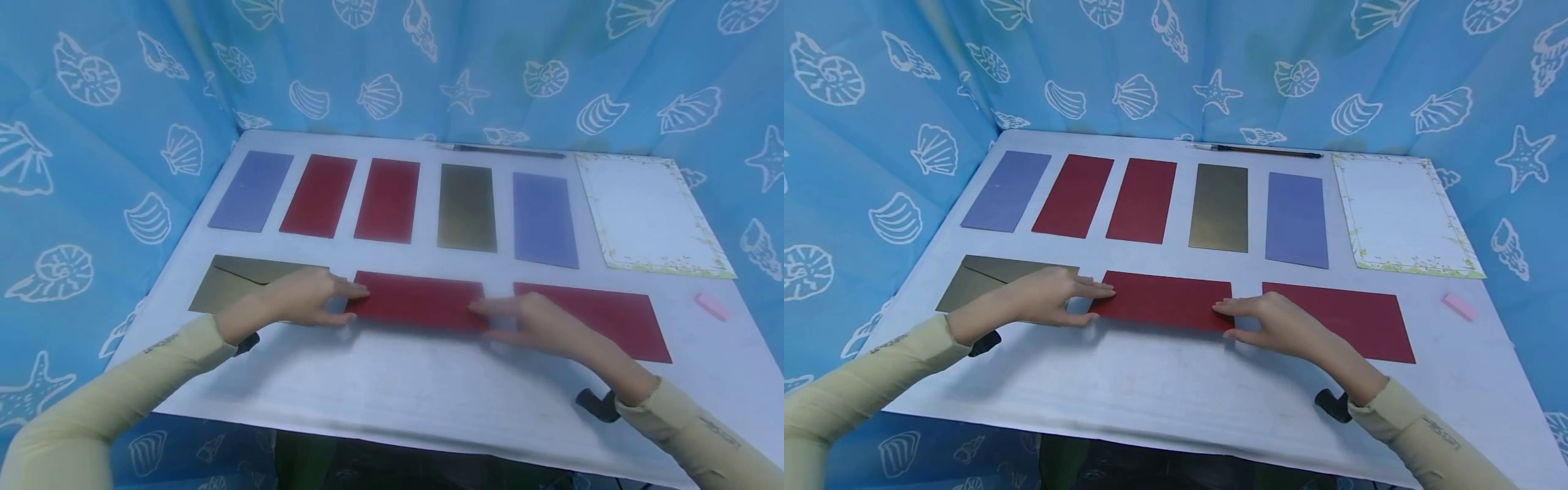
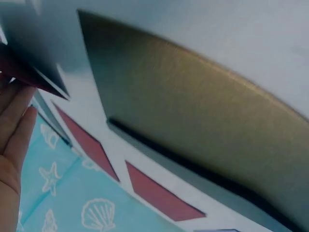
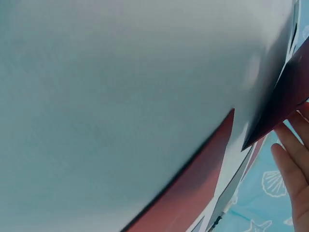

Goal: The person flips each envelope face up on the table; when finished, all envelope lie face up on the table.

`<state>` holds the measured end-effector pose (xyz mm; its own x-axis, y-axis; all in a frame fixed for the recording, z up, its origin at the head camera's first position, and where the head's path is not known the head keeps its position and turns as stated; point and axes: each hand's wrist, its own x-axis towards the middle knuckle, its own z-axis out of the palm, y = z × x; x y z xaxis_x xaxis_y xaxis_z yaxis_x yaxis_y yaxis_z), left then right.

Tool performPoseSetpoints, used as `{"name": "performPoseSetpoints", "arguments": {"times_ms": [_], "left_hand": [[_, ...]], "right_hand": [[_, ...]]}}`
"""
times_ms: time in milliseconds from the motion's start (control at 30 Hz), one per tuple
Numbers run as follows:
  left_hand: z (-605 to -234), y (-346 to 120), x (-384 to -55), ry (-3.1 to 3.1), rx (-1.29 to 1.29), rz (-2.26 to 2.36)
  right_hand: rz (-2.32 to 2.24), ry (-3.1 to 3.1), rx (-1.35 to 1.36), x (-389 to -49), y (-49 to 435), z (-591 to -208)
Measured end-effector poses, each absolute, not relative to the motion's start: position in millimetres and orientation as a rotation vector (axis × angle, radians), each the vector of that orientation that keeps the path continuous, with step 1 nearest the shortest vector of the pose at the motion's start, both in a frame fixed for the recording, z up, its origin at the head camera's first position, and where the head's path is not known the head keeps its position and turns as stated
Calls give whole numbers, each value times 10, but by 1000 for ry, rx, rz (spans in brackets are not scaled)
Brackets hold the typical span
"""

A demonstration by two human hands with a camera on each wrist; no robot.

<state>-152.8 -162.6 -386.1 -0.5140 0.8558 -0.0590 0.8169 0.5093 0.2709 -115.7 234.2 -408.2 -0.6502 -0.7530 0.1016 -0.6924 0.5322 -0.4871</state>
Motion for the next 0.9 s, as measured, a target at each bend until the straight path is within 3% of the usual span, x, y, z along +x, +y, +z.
{"name": "performPoseSetpoints", "arguments": {"times_ms": [167, 533, 900], "left_hand": [[-3804, -1637, -1589, 2579, 1503, 448], [-3689, -1599, -1708, 2783, 1809, 595], [-3500, -1548, -1786, 2871, 1709, 709]], "right_hand": [[-832, 2688, -1312, -1173, 2379, -4032], [-878, 2819, -1068, -1194, 2399, -3825], [-1002, 2911, -1122, -1312, 2356, -3701]]}}
